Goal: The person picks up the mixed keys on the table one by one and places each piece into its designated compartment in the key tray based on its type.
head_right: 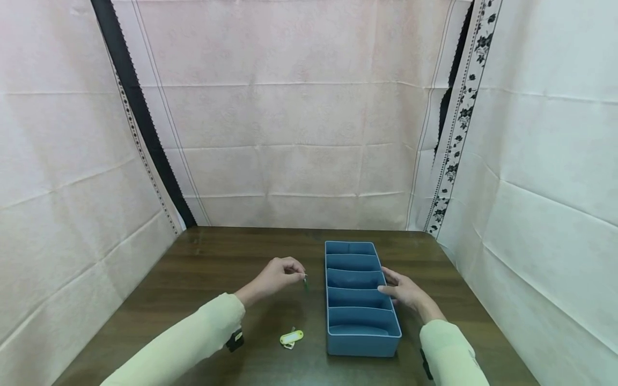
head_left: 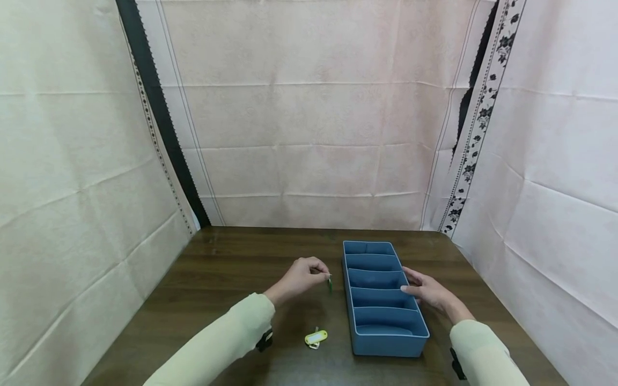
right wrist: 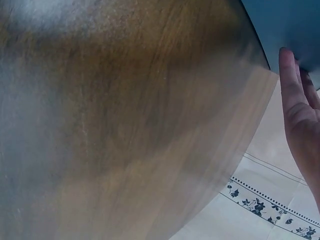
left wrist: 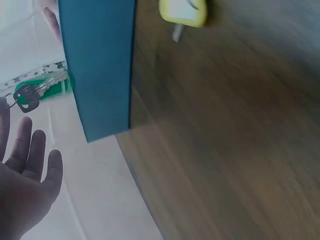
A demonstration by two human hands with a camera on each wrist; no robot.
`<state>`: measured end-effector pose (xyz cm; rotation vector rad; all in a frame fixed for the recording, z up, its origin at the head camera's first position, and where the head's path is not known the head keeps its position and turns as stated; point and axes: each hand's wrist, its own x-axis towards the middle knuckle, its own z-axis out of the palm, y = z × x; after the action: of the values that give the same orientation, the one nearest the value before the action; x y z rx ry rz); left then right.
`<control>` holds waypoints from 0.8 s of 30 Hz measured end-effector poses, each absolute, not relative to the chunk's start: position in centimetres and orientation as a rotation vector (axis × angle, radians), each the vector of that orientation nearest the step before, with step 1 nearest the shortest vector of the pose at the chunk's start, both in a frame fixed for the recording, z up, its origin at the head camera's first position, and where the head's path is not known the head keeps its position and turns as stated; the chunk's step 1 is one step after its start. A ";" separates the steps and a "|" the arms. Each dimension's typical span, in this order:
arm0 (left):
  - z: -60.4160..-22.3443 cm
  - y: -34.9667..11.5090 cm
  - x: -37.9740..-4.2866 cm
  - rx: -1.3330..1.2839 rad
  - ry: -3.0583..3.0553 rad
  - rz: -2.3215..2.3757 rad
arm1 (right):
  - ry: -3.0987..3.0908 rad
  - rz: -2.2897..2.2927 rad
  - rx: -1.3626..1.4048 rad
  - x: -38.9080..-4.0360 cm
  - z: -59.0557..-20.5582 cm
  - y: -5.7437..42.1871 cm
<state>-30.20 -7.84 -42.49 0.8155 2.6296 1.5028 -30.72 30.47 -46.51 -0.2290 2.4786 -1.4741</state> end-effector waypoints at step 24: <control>-40.9 0.9 -30.2 0.769 2.527 1.641 | 2.462 -1.481 -0.240 -30.3 -46.0 30.1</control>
<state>-30.21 0.88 -40.93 0.7695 2.5266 1.6407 -30.32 30.10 -46.01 -0.2401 2.4617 -1.4811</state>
